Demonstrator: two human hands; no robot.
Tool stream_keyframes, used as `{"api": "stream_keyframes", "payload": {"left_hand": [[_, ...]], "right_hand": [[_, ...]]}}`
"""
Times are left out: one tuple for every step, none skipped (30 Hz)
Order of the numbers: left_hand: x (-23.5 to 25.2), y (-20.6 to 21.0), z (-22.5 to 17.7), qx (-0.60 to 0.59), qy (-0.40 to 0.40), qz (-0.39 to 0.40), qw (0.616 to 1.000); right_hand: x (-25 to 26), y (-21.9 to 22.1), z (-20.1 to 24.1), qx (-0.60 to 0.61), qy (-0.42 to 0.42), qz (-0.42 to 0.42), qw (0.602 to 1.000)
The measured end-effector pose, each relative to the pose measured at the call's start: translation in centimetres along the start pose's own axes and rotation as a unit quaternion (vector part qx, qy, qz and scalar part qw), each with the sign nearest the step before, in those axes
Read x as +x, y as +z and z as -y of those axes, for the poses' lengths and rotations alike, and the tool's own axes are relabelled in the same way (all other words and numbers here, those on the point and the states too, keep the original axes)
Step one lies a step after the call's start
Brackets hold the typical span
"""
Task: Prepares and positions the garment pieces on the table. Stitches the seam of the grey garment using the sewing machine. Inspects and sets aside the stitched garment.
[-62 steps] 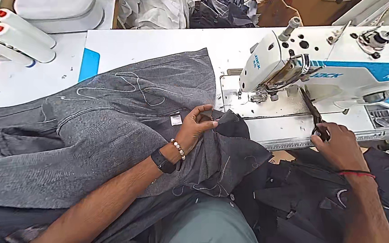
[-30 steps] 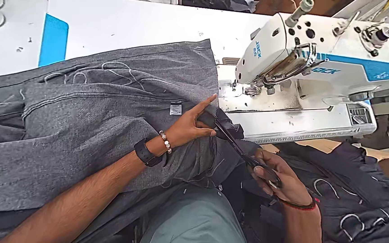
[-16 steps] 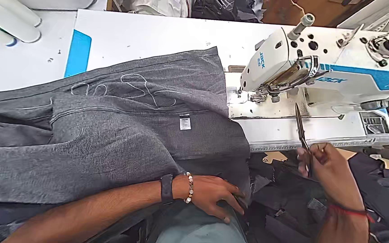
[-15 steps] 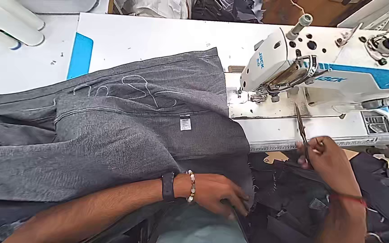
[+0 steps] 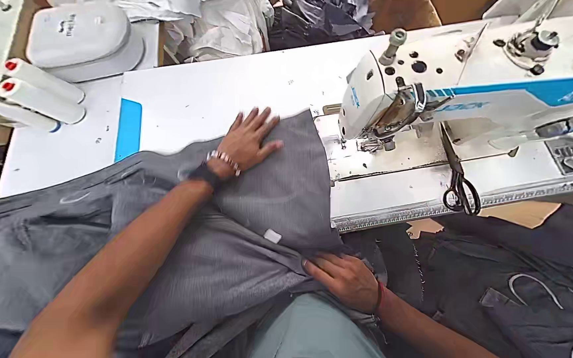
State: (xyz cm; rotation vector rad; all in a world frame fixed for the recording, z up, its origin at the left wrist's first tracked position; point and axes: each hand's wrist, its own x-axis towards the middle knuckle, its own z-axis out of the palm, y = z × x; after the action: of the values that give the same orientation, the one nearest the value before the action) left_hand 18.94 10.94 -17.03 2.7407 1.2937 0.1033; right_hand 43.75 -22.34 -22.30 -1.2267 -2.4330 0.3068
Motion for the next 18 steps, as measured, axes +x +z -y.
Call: {"api": "stream_keyframes", "payload": {"left_hand": [[-3.0, 0.4, -2.2, -0.007, 0.012, 0.003, 1.0], [-6.0, 0.8, -4.5, -0.013, 0.021, 0.001, 1.0], [-8.4, 1.2, -6.5, -0.017, 0.034, 0.0, 0.999], [-10.2, 1.6, -8.0, -0.02, 0.052, -0.003, 0.998], [-11.3, 1.8, -9.1, -0.024, 0.064, -0.002, 0.998], [-11.6, 1.9, -9.9, -0.029, 0.066, -0.006, 0.997], [-11.4, 1.7, -10.5, -0.042, 0.058, -0.019, 0.997], [-10.6, 1.3, -11.1, -0.056, 0.042, -0.034, 0.997], [-9.4, 0.7, -11.7, -0.063, 0.025, -0.046, 0.997], [-8.1, 0.3, -12.4, -0.069, 0.006, -0.047, 0.997], [-7.0, 0.3, -13.3, -0.08, -0.015, -0.042, 0.996], [-6.0, 0.5, -14.0, -0.096, -0.033, -0.038, 0.994], [-5.1, 0.8, -14.6, -0.114, -0.05, -0.033, 0.992], [-4.5, 1.2, -15.0, -0.13, -0.064, -0.029, 0.989], [-4.2, 1.6, -15.1, -0.142, -0.072, -0.031, 0.987], [-4.3, 2.0, -15.2, -0.156, -0.076, -0.04, 0.984], [-4.4, 2.4, -15.2, -0.168, -0.076, -0.054, 0.981], [-4.5, 2.6, -15.1, -0.175, -0.071, -0.069, 0.98]], "right_hand": [[-0.6, 0.8, -0.1, 0.051, 0.087, 0.091, 0.991], [0.2, 1.3, -0.7, 0.12, 0.185, 0.21, 0.953], [1.9, 2.1, -1.8, 0.163, 0.252, 0.31, 0.902], [3.6, 3.3, -2.9, 0.185, 0.279, 0.366, 0.868], [4.6, 4.8, -3.6, 0.204, 0.285, 0.393, 0.85], [5.2, 6.0, -4.0, 0.239, 0.293, 0.386, 0.841], [5.1, 6.7, -4.1, 0.295, 0.309, 0.341, 0.837], [5.1, 7.1, -3.9, 0.341, 0.327, 0.287, 0.833], [5.7, 6.5, -3.6, 0.359, 0.32, 0.262, 0.837], [6.5, 5.2, -3.2, 0.332, 0.297, 0.288, 0.848], [7.6, 3.1, -2.6, 0.278, 0.269, 0.373, 0.843], [8.2, 1.0, -2.1, 0.237, 0.24, 0.443, 0.831], [8.2, -1.1, -2.0, 0.219, 0.207, 0.484, 0.821], [7.6, -3.4, -2.1, 0.215, 0.183, 0.482, 0.829], [6.7, -5.9, -2.1, 0.218, 0.177, 0.439, 0.854], [5.7, -8.0, -2.1, 0.22, 0.194, 0.346, 0.891], [5.1, -9.2, -2.1, 0.204, 0.234, 0.202, 0.929], [5.2, -9.8, -2.5, 0.17, 0.288, 0.05, 0.941]]}}
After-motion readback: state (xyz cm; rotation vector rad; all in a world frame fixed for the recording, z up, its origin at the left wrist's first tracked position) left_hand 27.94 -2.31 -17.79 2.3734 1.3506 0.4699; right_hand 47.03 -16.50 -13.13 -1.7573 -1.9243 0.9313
